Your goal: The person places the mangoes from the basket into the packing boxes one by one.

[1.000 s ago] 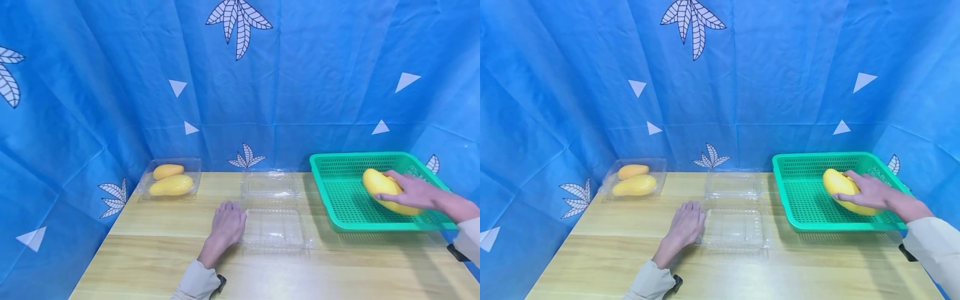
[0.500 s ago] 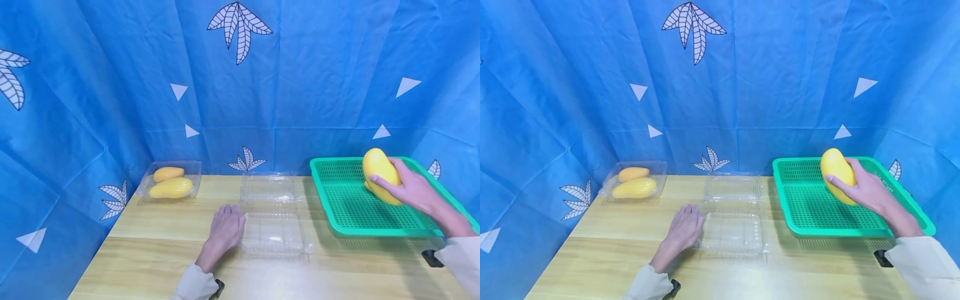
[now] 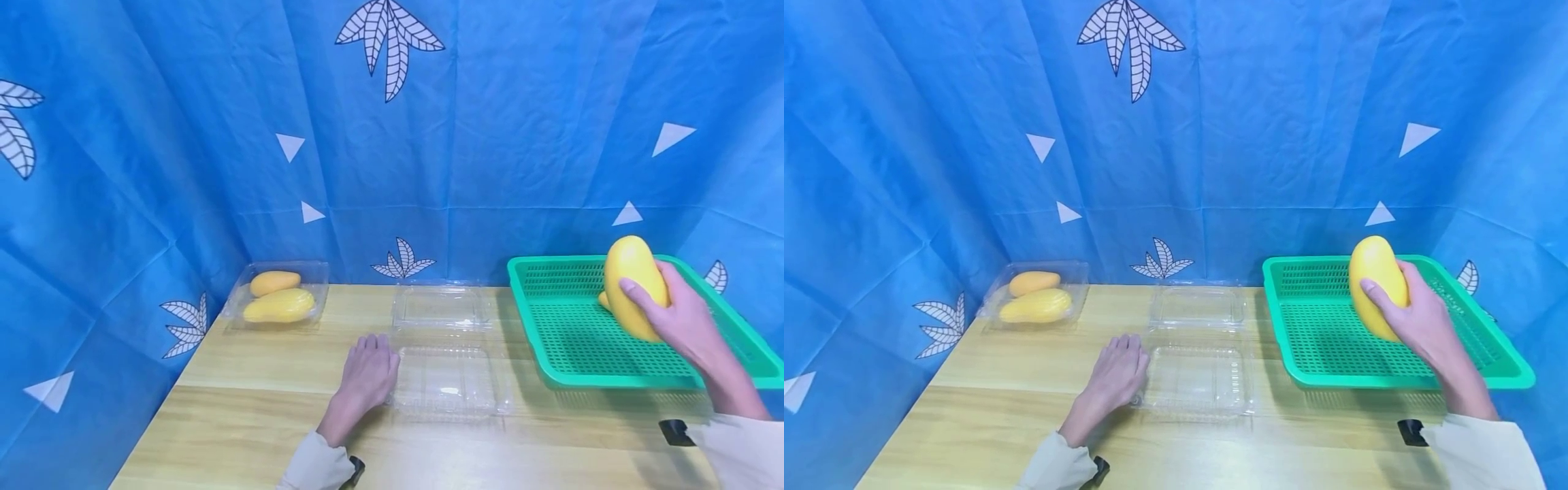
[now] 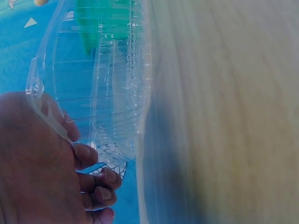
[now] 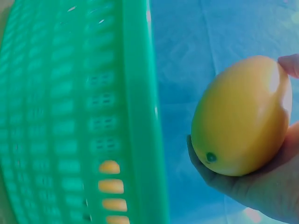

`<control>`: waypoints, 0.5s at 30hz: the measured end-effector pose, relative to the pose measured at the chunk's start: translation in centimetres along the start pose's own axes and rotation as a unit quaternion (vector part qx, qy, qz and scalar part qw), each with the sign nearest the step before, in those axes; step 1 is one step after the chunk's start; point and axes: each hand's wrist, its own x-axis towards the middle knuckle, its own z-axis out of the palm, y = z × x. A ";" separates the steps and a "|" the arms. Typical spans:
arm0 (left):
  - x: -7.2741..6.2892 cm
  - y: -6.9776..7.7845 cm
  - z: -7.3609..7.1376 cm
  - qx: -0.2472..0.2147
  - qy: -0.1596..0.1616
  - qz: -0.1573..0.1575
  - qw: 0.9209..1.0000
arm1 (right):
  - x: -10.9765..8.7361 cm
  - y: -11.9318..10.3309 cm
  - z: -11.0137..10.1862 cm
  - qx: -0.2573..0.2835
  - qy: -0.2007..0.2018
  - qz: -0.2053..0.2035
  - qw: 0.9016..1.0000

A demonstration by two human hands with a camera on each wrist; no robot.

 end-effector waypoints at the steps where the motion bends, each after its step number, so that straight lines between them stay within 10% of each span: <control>1: 0.0 0.0 0.0 -0.001 -0.001 0.000 1.000 | -0.1 -0.1 0.1 0.008 0.008 -0.001 1.000; 15: 0.0 0.1 0.2 0.007 0.000 0.001 1.000 | -1.5 -0.6 0.4 0.067 0.044 -0.012 0.997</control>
